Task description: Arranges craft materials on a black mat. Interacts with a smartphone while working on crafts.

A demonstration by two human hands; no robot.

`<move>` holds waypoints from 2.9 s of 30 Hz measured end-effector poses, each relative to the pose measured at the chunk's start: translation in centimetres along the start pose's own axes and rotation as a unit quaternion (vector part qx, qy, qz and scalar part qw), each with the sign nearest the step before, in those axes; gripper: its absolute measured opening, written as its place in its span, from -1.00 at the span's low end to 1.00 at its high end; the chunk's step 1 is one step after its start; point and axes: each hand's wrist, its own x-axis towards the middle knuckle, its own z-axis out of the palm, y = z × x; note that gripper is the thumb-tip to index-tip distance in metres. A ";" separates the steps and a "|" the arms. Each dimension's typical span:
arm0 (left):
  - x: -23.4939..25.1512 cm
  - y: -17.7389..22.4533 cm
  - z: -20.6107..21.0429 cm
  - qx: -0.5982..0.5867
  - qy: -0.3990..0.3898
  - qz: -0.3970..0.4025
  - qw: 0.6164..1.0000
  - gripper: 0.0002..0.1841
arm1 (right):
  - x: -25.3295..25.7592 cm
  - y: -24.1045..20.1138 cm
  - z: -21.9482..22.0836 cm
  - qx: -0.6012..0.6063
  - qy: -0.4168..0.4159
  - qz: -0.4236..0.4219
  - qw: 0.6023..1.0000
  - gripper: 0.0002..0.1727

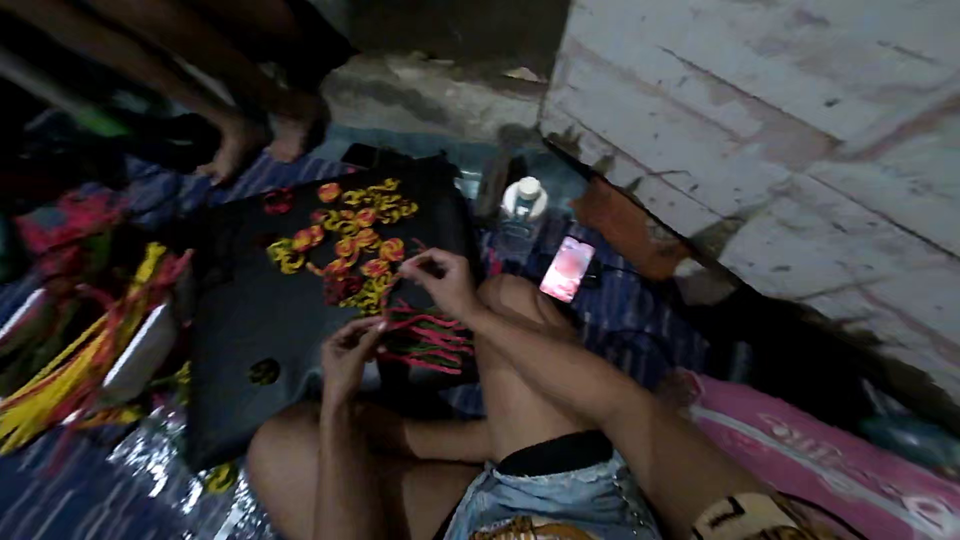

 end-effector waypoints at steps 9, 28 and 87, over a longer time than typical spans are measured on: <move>0.2 -0.7 0.5 0.067 -0.064 0.065 0.994 -0.90 | -0.3 -0.1 0.0 -0.053 -0.006 -0.050 0.997 -0.83; 0.2 -1.2 1.3 0.358 0.049 0.288 0.887 -0.75 | 0.4 -0.6 -0.5 -0.136 -0.010 0.034 0.990 -0.77; 0.4 -1.4 0.4 -0.167 0.014 0.071 0.983 -0.85 | -1.3 0.1 -0.2 -0.067 -0.306 -0.011 0.950 -0.77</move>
